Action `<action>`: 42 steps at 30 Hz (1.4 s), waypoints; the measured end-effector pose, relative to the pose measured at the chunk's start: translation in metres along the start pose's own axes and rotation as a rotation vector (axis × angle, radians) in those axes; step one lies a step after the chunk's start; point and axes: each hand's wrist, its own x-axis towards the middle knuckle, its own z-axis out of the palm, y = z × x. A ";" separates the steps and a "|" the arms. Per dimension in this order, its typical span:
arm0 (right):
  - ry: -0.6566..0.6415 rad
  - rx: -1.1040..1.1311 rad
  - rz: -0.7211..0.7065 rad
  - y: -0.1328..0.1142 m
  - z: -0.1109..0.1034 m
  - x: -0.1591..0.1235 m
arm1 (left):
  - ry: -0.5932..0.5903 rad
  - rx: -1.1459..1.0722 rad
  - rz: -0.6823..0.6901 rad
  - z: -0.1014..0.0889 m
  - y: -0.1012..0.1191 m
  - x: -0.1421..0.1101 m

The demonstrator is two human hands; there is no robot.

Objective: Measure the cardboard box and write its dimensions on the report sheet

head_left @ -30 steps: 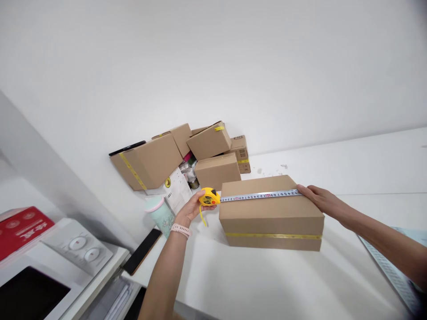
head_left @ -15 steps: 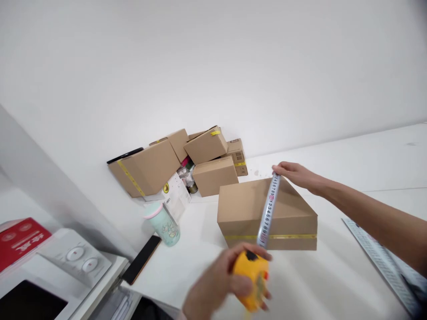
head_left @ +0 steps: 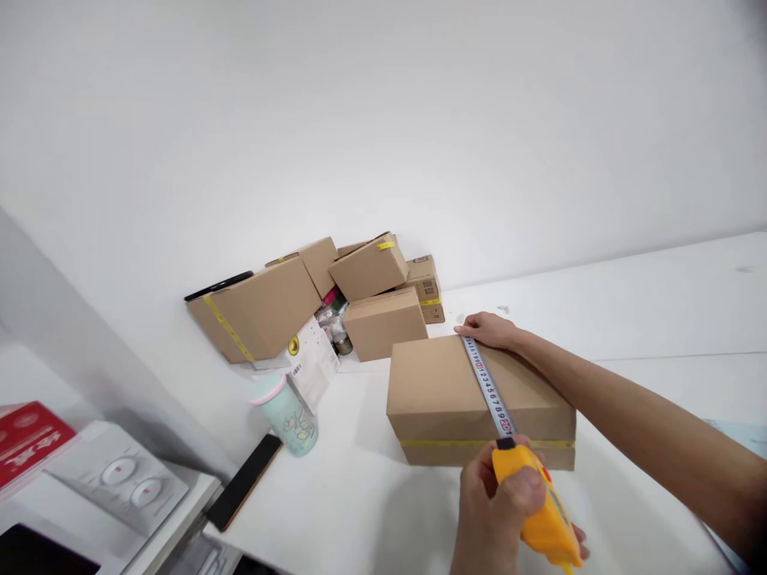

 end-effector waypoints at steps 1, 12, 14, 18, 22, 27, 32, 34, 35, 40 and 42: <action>-0.007 0.000 -0.007 0.001 0.000 -0.002 | -0.003 0.008 -0.009 0.000 -0.002 -0.002; -0.057 0.016 -0.029 0.005 -0.001 -0.005 | 0.001 0.084 -0.028 0.006 -0.003 -0.010; -0.057 0.024 -0.029 0.005 -0.001 -0.005 | -0.002 0.079 -0.032 0.005 -0.003 -0.009; -0.052 0.049 -0.020 0.007 -0.001 -0.004 | -0.016 0.086 -0.035 0.004 -0.003 -0.008; -0.034 0.094 -0.005 0.006 0.002 -0.004 | -0.008 0.102 -0.015 0.006 -0.003 -0.007; 0.084 0.273 -0.039 0.000 -0.016 -0.016 | -0.024 0.151 0.018 -0.010 0.001 -0.020; 0.428 0.652 0.110 0.028 -0.048 -0.075 | 0.155 0.273 0.326 -0.070 0.017 -0.058; 0.403 0.633 0.242 0.051 -0.046 -0.111 | 0.309 0.381 0.438 -0.096 0.024 -0.066; 0.354 0.615 0.293 0.063 -0.041 -0.128 | 0.382 0.414 0.470 -0.107 0.026 -0.067; 0.099 0.711 0.360 0.089 0.001 -0.186 | 0.506 0.323 0.448 -0.132 0.023 -0.049; 0.058 0.749 0.271 0.080 0.011 -0.194 | 0.480 0.288 0.443 -0.130 0.022 -0.040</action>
